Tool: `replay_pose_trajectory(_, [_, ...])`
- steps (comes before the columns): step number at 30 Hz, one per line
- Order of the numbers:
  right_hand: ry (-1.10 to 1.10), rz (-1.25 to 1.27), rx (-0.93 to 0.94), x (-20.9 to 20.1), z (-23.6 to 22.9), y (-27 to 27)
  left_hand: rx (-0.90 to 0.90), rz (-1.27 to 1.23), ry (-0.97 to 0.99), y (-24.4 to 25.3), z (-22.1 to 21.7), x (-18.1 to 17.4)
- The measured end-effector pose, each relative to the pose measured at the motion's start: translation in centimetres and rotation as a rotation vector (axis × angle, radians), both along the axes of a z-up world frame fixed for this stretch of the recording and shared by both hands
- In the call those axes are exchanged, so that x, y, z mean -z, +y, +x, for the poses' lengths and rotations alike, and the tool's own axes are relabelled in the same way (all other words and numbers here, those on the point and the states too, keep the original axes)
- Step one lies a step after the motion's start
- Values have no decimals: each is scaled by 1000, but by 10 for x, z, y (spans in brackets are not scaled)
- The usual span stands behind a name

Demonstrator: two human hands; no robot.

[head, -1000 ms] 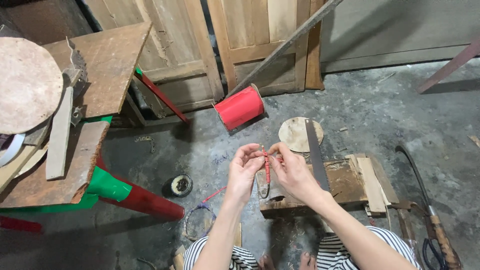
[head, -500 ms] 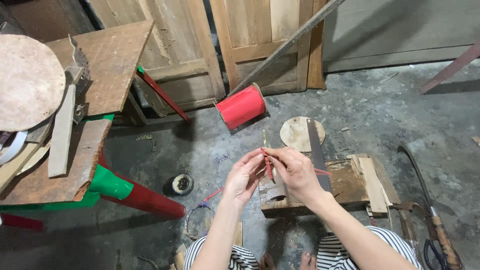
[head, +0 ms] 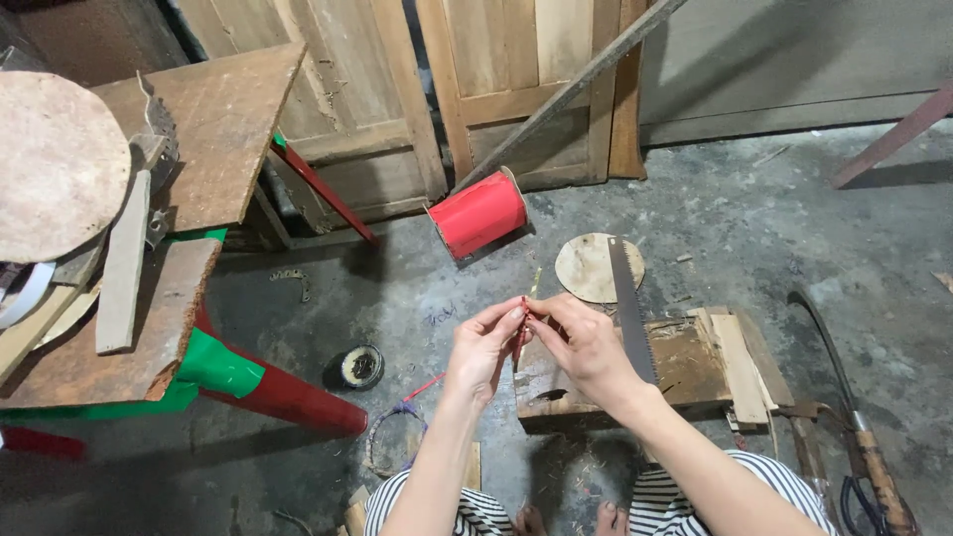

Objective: The person sits on the floor and wraps a red cord around a thin circular ring. They use scissors to cut the cord and then place the wrapped ring onto a wooden block.

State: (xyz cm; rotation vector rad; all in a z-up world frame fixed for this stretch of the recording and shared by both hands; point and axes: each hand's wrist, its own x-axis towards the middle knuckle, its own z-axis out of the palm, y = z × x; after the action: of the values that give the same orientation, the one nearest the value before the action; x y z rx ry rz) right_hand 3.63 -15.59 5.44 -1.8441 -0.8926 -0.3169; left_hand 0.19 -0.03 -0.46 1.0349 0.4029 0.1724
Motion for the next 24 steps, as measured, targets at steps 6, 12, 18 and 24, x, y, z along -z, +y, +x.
replay_pose_trajectory(6, [19,-2,10,8,4,-1,-8,4,-9,-3,1,0])
replay_pose_trajectory(12, [8,-32,25,16,10,-1,-35,59,-21,-2,4,9])
replay_pose_trajectory(18, [-24,-22,40,17,9,0,-62,88,-27,-6,5,13])
replay_pose_trajectory(24, [-51,-45,54,28,11,-1,-83,156,-31,-8,6,23])
